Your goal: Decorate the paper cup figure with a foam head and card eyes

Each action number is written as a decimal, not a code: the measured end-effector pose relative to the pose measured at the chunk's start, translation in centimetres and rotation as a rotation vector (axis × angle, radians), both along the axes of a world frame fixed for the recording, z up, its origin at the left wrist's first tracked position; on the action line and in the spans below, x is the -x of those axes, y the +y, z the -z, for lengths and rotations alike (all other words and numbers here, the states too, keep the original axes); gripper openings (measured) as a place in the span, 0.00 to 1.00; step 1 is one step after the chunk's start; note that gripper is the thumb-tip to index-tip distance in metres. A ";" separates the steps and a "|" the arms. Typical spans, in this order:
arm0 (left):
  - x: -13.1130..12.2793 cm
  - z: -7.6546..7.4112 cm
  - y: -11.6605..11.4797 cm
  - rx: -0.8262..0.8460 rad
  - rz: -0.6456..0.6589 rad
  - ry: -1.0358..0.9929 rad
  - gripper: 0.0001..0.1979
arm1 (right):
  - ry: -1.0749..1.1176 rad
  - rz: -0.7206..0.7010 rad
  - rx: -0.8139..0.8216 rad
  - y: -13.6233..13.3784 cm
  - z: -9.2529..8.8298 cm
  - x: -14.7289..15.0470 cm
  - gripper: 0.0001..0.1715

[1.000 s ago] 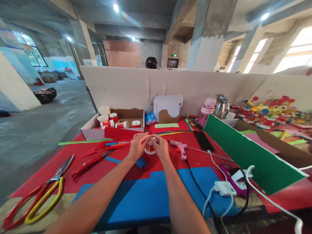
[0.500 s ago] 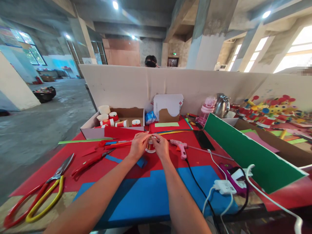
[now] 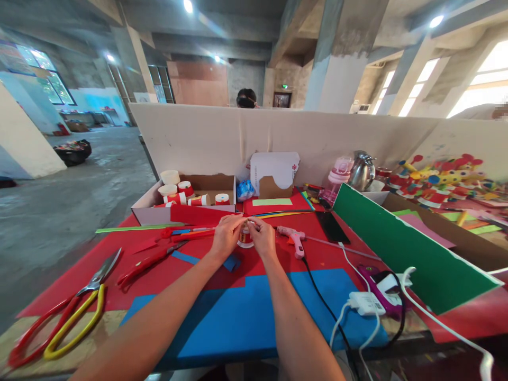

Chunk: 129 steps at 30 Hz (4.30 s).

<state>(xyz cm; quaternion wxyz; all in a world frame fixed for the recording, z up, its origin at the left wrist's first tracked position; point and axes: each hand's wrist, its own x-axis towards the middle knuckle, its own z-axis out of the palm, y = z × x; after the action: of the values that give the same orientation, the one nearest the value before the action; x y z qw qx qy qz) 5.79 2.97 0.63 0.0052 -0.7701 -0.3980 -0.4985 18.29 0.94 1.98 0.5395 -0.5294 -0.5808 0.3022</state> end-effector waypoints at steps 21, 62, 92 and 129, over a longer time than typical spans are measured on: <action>0.6 -1.5 -0.8 0.003 -0.051 0.076 0.10 | -0.071 -0.017 -0.021 -0.4 -0.4 -0.1 0.25; 3.2 -2.7 0.0 0.006 -0.235 0.138 0.18 | -0.218 0.248 -0.224 -2.9 0.8 -0.5 0.26; 8.7 -2.3 -1.3 0.802 0.759 0.374 0.31 | -0.821 -0.032 0.084 0.7 -1.8 -0.5 0.22; 6.8 -3.5 -3.6 1.257 0.870 -0.415 0.23 | 0.389 -0.340 0.268 -4.8 0.4 -1.4 0.13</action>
<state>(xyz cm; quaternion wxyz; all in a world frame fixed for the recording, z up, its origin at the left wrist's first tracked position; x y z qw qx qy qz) -1.01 -0.65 4.13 -0.7005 -0.6065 -0.2611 -0.2707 19.68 -3.88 1.57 0.5076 -0.4231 -0.5018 0.5581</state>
